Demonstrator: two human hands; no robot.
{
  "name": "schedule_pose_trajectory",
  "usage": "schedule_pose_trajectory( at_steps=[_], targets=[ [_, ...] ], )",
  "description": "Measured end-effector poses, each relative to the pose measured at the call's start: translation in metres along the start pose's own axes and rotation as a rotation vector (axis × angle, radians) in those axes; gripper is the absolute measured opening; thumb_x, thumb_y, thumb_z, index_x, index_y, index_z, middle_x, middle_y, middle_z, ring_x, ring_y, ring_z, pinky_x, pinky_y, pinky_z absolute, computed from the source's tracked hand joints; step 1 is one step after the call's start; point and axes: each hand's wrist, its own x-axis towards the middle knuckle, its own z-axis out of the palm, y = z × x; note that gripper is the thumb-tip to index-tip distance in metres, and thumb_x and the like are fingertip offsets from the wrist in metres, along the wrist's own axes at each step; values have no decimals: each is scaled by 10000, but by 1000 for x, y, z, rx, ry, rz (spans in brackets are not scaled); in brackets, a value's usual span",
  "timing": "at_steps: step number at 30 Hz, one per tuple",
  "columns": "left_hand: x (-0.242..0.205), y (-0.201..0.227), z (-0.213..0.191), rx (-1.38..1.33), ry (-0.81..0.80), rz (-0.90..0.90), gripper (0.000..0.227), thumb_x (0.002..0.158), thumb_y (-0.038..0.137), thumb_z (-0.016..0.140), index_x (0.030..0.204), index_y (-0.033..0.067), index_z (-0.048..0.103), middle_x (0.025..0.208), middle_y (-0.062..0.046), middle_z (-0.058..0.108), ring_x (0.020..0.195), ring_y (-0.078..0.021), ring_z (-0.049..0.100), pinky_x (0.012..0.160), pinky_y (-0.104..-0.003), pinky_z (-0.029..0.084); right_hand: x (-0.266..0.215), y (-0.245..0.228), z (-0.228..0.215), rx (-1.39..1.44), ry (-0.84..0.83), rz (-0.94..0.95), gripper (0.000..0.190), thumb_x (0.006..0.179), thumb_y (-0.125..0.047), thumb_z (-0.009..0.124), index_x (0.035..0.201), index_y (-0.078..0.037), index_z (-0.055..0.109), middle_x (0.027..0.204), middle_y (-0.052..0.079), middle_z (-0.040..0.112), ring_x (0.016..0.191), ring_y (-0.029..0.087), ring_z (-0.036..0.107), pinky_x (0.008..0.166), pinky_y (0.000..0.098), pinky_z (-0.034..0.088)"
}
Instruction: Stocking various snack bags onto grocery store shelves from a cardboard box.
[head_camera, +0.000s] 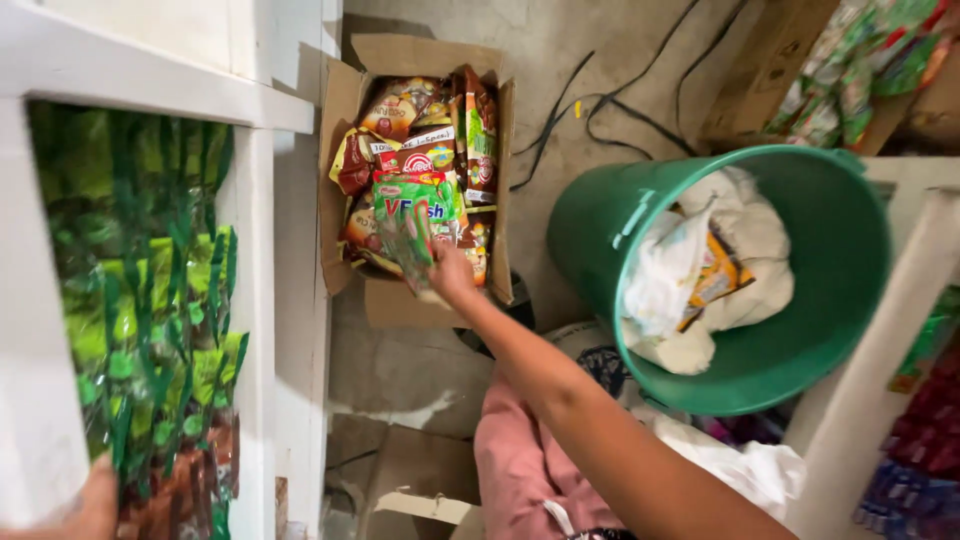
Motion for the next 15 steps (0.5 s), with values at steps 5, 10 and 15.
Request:
schedule_pose_trajectory(
  at_steps=[5,10,15],
  targets=[
    [-126,88,-52,261,250,486,847,1020,499,781,1569,-64,468,1429,-376,529,1244,-536,528,987,-603,460,-101,-36,-85,83,-109,-174,244,799,-162,761,1040,-144,729,963,141,747,936,357,719,785,464,553],
    [-231,174,-23,-115,110,942,916,744,509,805,1511,98,522,1601,-235,420,1514,-439,366,1217,-517,350,-130,-48,-178,440,-573,-173,306,783,-75,844,1068,-65,734,965,46,761,902,160,682,831,346,567],
    [-263,212,23,-507,-674,947,832,656,337,946,1344,2,620,1279,-151,664,1185,-284,622,984,-436,483,-138,-113,-279,702,-1101,-147,324,786,-30,859,1082,-17,728,999,-34,766,914,67,680,872,278,576]
  ],
)
